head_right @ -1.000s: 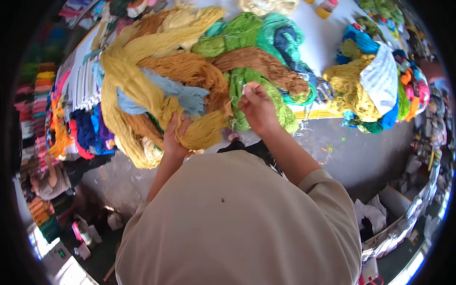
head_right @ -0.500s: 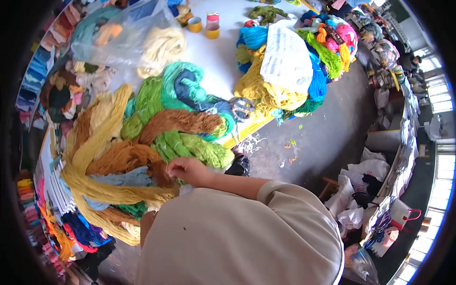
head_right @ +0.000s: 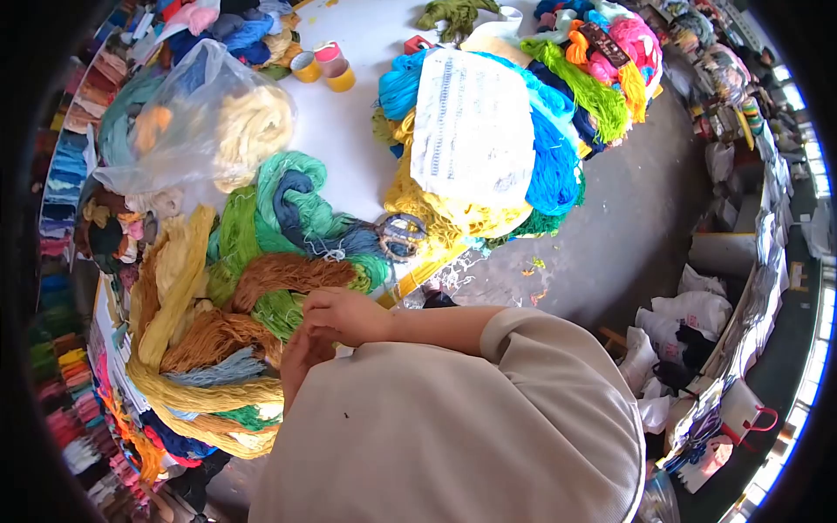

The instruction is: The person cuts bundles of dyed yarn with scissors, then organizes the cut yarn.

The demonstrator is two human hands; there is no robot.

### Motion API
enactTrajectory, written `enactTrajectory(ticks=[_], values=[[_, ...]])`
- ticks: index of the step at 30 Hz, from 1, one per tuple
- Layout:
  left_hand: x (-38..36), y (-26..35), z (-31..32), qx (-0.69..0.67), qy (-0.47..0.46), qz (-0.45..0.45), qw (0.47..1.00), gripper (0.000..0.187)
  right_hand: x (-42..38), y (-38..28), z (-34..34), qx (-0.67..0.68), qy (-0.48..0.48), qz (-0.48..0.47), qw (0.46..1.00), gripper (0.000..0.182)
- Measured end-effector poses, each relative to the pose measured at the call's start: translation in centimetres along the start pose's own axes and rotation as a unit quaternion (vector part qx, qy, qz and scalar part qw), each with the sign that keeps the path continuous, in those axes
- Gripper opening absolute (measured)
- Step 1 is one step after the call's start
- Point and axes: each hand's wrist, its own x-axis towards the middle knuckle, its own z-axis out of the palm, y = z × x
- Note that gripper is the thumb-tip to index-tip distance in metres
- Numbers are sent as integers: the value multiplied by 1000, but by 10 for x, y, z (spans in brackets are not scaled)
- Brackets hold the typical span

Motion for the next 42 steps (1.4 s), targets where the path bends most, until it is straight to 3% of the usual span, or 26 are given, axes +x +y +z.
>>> enactTrajectory(ticks=[3,9,14,16,27,33,38,42], values=[[5,-9,37,-75,-40,-45,995,39,-9,9,-22,3,-20,4,1000,12],[20,-25,25,-80,-7,-43,996,36,-15,18,-39,15,-23,21,999,12],[25,-20,44,-29,73,-36,996,21,-20,28,-43,37,-24,31,999,12],[29,-27,41,-27,61,-24,998,20,-20,30,-50,24,-59,82,995,13],[29,-24,46,48,82,-27,995,25,-23,29,-52,83,-27,147,985,13],[32,-27,45,165,106,-19,980,22,-26,27,-55,105,-53,206,971,17],[32,-31,53,192,100,57,975,19,-30,32,-53,100,-79,212,969,18],[30,-30,51,191,106,61,974,19,-33,32,-53,104,-91,242,961,20]])
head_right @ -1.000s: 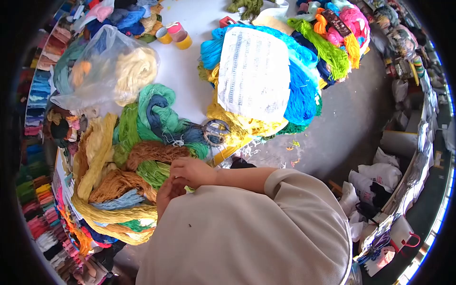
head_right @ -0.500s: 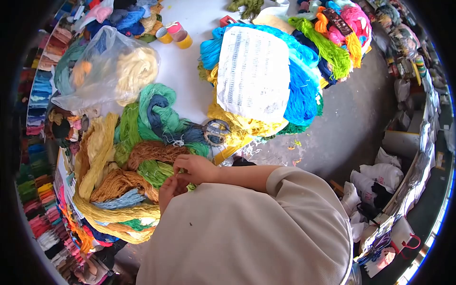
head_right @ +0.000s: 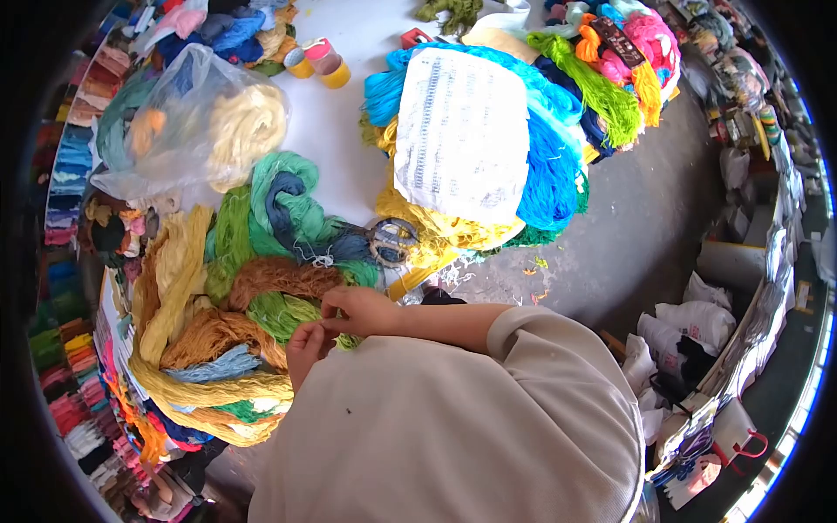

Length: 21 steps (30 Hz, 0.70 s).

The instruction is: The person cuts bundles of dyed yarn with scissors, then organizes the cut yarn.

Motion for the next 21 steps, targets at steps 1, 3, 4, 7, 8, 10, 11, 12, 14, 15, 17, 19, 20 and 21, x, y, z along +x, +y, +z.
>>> enactTrajectory(ticks=[1,3,4,7,8,10,11,12,14,15,17,19,20,21], values=[[0,-1,-1,-25,7,-9,1000,19,0,0,0,-9,-6,9,1000,21],[-1,-5,-5,-53,18,-18,998,18,2,0,0,-12,-16,10,1000,21],[0,-9,-9,-81,8,-30,996,17,3,0,1,-15,-18,12,1000,21],[0,-14,-15,-110,-8,-45,993,16,5,3,4,-24,-29,5,999,20],[0,-15,-16,-112,-11,-46,993,16,6,4,5,-24,-30,5,999,20],[0,-16,-21,-98,-5,-52,994,16,9,5,10,-29,-55,22,998,21],[0,-17,-24,-81,-2,-57,995,17,10,6,12,-29,-59,22,998,21],[-1,-17,-23,-83,2,-58,995,17,11,8,14,-37,-59,18,997,21],[-1,-14,-22,12,33,-57,998,18,13,16,19,-60,-52,6,997,21],[4,-22,-31,82,18,-44,996,19,13,22,24,-69,-57,-8,996,21],[-1,-23,-32,75,33,1,997,17,20,15,23,-97,-101,44,989,20],[-5,-30,-41,65,65,-24,995,15,21,23,23,-78,-80,42,993,21],[-9,-42,-52,59,87,-25,994,15,23,31,23,-90,-47,49,994,23],[-10,-58,-63,51,97,-34,993,14,25,45,22,-107,-8,39,993,24]])
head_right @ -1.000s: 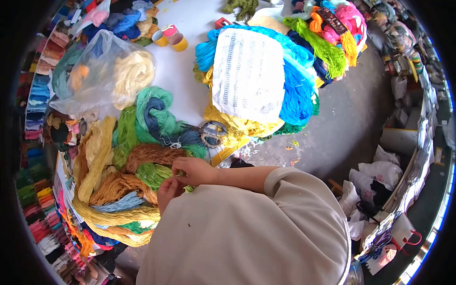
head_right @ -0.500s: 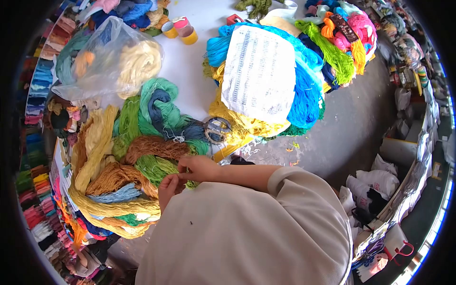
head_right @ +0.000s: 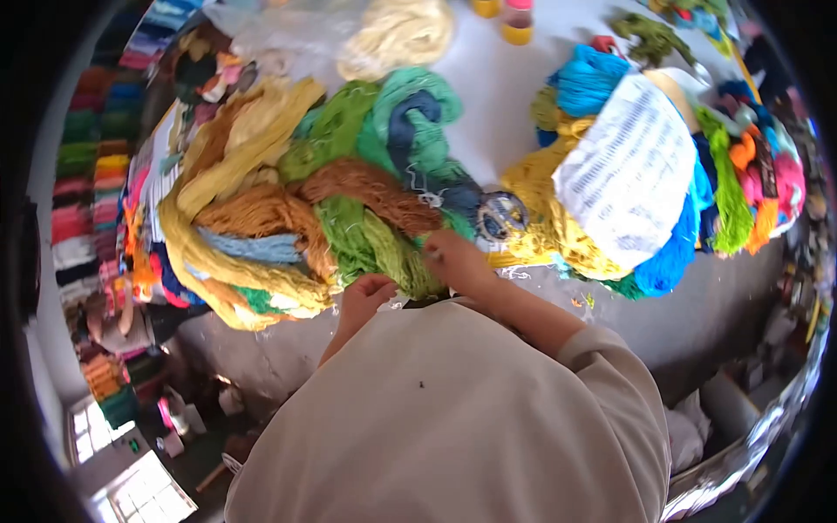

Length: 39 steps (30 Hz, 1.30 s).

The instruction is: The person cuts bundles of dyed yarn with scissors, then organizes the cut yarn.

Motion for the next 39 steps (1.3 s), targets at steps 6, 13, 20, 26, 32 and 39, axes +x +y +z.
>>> enactTrajectory(ticks=[6,13,20,26,32,39], values=[[5,-110,-60,170,53,-13,984,26,19,82,-14,-218,144,24,965,46],[107,-45,-108,-13,120,49,991,26,62,75,6,-258,141,-61,954,57],[184,-12,-82,-335,125,-46,933,35,161,-4,94,-349,-37,-75,934,84],[161,-39,-114,-473,17,-65,878,32,180,-4,81,-460,-39,-93,882,59],[179,-22,-117,-633,-85,-35,769,53,132,-109,50,-281,-67,-190,938,46],[127,59,-121,-681,-197,159,687,50,64,-162,-3,-207,-160,-134,956,49]])
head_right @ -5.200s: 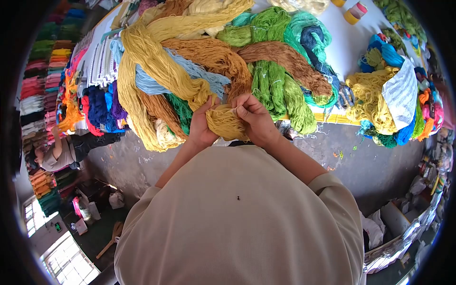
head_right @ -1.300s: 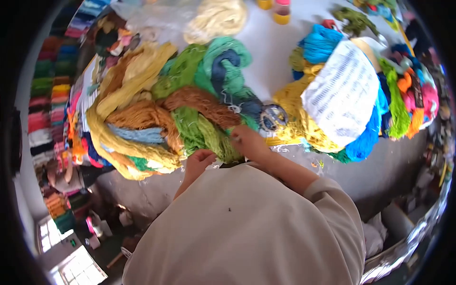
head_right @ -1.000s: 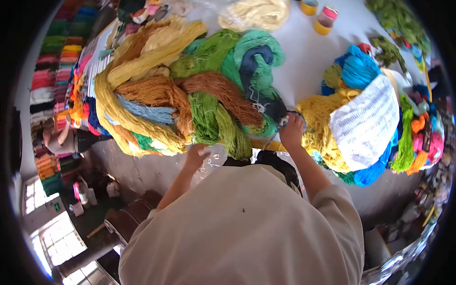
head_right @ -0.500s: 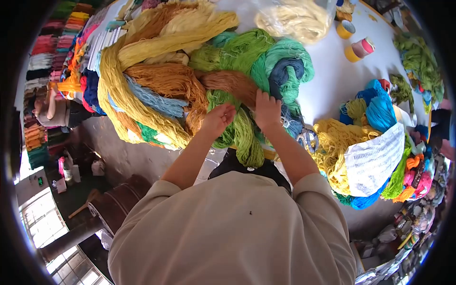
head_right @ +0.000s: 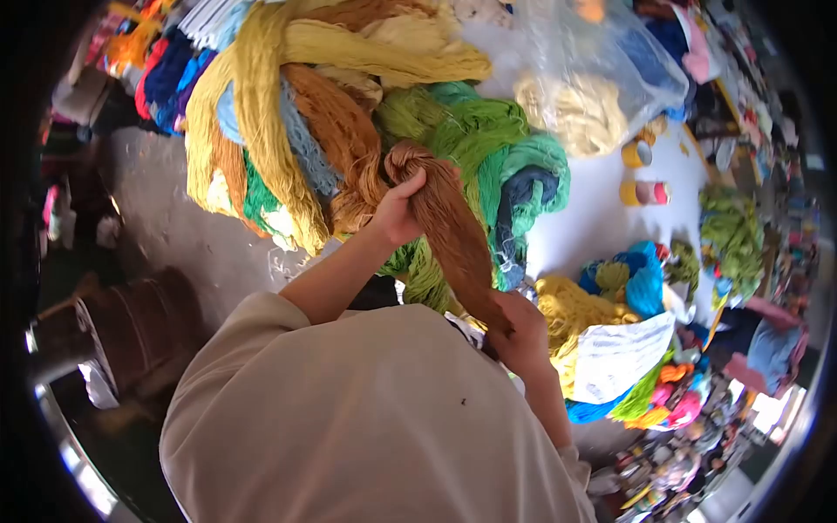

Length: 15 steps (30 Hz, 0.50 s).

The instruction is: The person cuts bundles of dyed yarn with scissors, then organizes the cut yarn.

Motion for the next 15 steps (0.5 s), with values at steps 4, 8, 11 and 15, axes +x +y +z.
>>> enactTrajectory(ticks=[4,8,11,15], values=[[-37,9,58,63,-88,38,993,54,-14,16,-26,101,116,116,981,44],[-70,26,95,167,-80,137,973,52,19,12,-29,48,86,68,993,47],[-95,42,106,223,-40,221,949,47,48,5,-18,56,54,35,996,47],[-142,88,116,407,129,335,840,31,105,-24,-3,17,-13,-46,999,49]])
